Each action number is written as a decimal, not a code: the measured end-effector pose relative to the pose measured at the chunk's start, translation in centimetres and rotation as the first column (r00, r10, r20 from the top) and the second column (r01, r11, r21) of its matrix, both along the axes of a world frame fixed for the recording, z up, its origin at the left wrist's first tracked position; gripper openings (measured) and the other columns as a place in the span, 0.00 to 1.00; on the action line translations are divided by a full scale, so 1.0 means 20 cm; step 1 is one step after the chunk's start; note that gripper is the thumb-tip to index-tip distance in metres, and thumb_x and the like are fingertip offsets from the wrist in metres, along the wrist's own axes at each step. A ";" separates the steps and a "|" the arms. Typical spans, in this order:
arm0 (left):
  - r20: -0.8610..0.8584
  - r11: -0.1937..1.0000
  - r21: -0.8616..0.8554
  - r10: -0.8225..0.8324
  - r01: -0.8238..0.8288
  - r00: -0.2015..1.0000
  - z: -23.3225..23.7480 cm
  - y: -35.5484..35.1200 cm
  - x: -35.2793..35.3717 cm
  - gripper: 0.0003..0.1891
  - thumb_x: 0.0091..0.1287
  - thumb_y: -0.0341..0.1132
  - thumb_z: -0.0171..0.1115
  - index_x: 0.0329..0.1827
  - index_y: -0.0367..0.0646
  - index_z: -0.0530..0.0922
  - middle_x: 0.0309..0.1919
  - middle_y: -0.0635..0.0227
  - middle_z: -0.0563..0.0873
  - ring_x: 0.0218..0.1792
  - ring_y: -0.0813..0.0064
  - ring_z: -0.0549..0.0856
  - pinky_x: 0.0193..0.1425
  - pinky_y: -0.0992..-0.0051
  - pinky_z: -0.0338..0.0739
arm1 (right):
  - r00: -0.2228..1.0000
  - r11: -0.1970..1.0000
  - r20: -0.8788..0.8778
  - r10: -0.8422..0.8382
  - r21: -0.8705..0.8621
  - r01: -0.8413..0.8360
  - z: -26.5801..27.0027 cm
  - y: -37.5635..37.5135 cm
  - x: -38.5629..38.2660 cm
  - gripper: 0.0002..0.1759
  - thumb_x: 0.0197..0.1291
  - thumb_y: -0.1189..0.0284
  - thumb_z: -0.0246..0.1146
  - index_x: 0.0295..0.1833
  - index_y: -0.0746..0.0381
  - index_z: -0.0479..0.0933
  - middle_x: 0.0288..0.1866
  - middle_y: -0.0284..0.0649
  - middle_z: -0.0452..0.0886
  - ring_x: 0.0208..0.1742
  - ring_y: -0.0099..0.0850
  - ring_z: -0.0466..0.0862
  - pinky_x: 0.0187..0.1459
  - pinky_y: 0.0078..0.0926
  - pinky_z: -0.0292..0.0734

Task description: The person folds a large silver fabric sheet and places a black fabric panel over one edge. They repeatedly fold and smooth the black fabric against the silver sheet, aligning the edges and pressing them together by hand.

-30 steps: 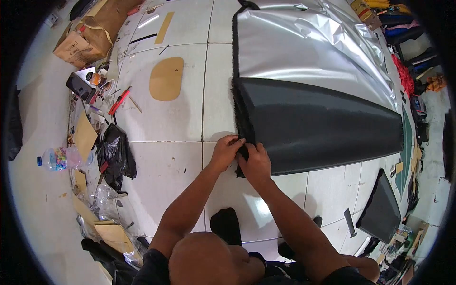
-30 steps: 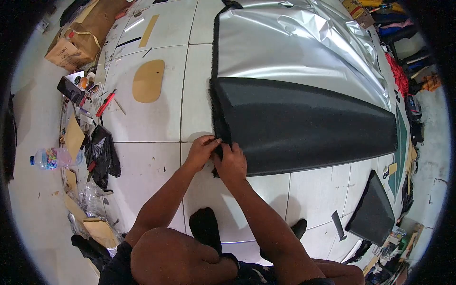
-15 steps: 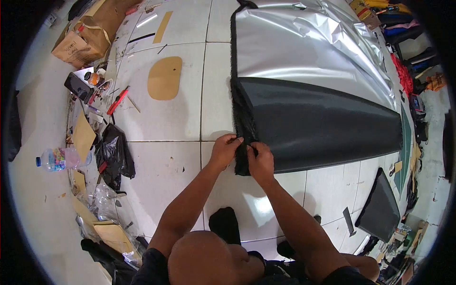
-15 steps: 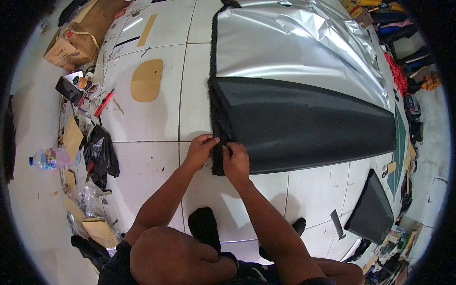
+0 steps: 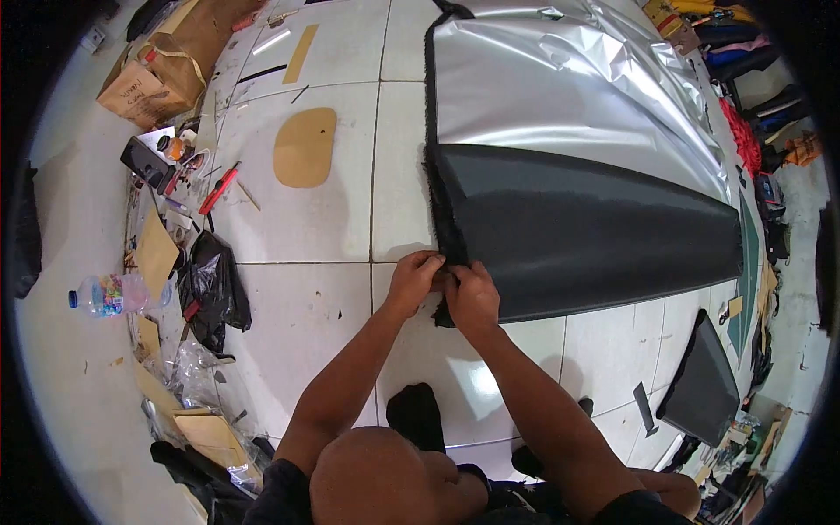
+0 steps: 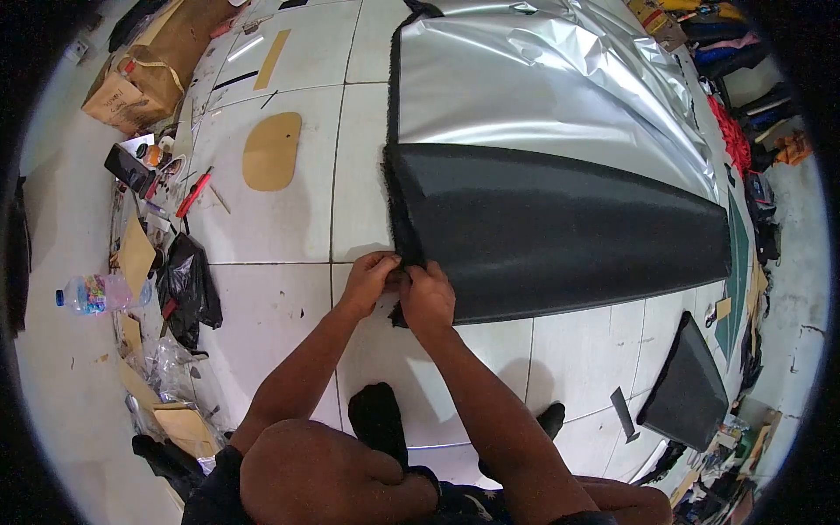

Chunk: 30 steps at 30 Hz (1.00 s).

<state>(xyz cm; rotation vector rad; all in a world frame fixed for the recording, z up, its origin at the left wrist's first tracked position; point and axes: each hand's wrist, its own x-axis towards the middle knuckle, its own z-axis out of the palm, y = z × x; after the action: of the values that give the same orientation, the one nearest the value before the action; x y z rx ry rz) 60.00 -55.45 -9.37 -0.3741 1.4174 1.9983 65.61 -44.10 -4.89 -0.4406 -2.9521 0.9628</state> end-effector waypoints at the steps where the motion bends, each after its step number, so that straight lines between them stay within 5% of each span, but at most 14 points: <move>1: -0.014 1.000 -0.011 -0.008 0.008 1.000 0.00 0.00 0.00 0.14 0.66 0.35 0.60 0.47 0.32 0.78 0.34 0.64 0.82 0.33 0.75 0.83 0.37 0.76 0.81 | 0.999 1.000 0.015 -0.030 -0.006 0.030 -0.02 0.01 0.00 0.11 0.53 0.70 0.66 0.40 0.63 0.81 0.42 0.51 0.79 0.42 0.49 0.80 0.45 0.43 0.75; 10: -0.042 0.989 -0.137 -0.057 0.051 0.997 0.02 0.02 0.00 0.10 0.66 0.34 0.61 0.43 0.35 0.78 0.34 0.66 0.82 0.34 0.75 0.83 0.38 0.75 0.80 | 0.997 0.963 -0.007 -0.074 -0.259 0.070 0.02 0.07 -0.01 0.08 0.58 0.74 0.62 0.40 0.67 0.79 0.38 0.52 0.80 0.41 0.49 0.81 0.44 0.40 0.75; 16: -0.036 0.991 -0.126 -0.049 0.044 0.998 0.02 0.02 0.00 0.10 0.66 0.34 0.61 0.42 0.36 0.78 0.33 0.67 0.82 0.32 0.77 0.81 0.36 0.77 0.79 | 0.991 0.994 -0.131 -0.006 -0.107 -0.008 -0.07 0.06 0.04 0.11 0.61 0.77 0.57 0.48 0.67 0.75 0.45 0.55 0.78 0.44 0.50 0.80 0.45 0.42 0.75; 19: -0.025 0.994 -0.091 -0.062 0.059 0.998 -0.01 0.00 0.00 0.09 0.67 0.34 0.61 0.42 0.36 0.79 0.33 0.68 0.81 0.32 0.78 0.81 0.36 0.77 0.79 | 0.989 0.986 -0.145 -0.033 -0.168 0.008 0.00 0.03 0.02 0.12 0.61 0.76 0.56 0.51 0.66 0.74 0.47 0.56 0.77 0.45 0.51 0.79 0.46 0.44 0.76; 22: -0.047 0.991 -0.110 -0.083 0.077 0.995 0.01 0.00 -0.01 0.09 0.67 0.34 0.61 0.43 0.35 0.79 0.32 0.69 0.81 0.33 0.79 0.81 0.35 0.77 0.79 | 0.996 0.997 0.061 0.072 0.018 -0.073 -0.01 0.03 0.03 0.12 0.61 0.74 0.58 0.49 0.66 0.75 0.47 0.56 0.77 0.47 0.53 0.79 0.48 0.44 0.77; 26: -0.147 0.982 -0.151 -0.133 0.110 0.980 0.00 -0.01 -0.01 0.10 0.67 0.33 0.61 0.44 0.35 0.79 0.33 0.68 0.82 0.33 0.79 0.81 0.36 0.77 0.79 | 0.999 0.998 -0.011 0.045 0.052 -0.045 0.03 -0.02 0.01 0.12 0.58 0.71 0.61 0.47 0.64 0.77 0.46 0.56 0.77 0.48 0.53 0.79 0.49 0.44 0.77; 30: -0.050 0.998 -0.027 -0.051 0.050 0.997 0.02 0.01 0.00 0.11 0.66 0.34 0.61 0.44 0.34 0.78 0.34 0.67 0.82 0.34 0.77 0.82 0.36 0.76 0.80 | 0.999 0.999 -0.003 -0.042 0.015 0.042 -0.02 0.00 0.00 0.12 0.56 0.70 0.64 0.44 0.65 0.79 0.45 0.54 0.78 0.45 0.50 0.80 0.49 0.42 0.76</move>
<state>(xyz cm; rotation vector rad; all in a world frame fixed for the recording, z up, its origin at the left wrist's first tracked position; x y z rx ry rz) 59.94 -55.30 -9.03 -0.2975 1.4713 1.9632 65.60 -44.13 -5.31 -0.4980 -2.9331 0.9363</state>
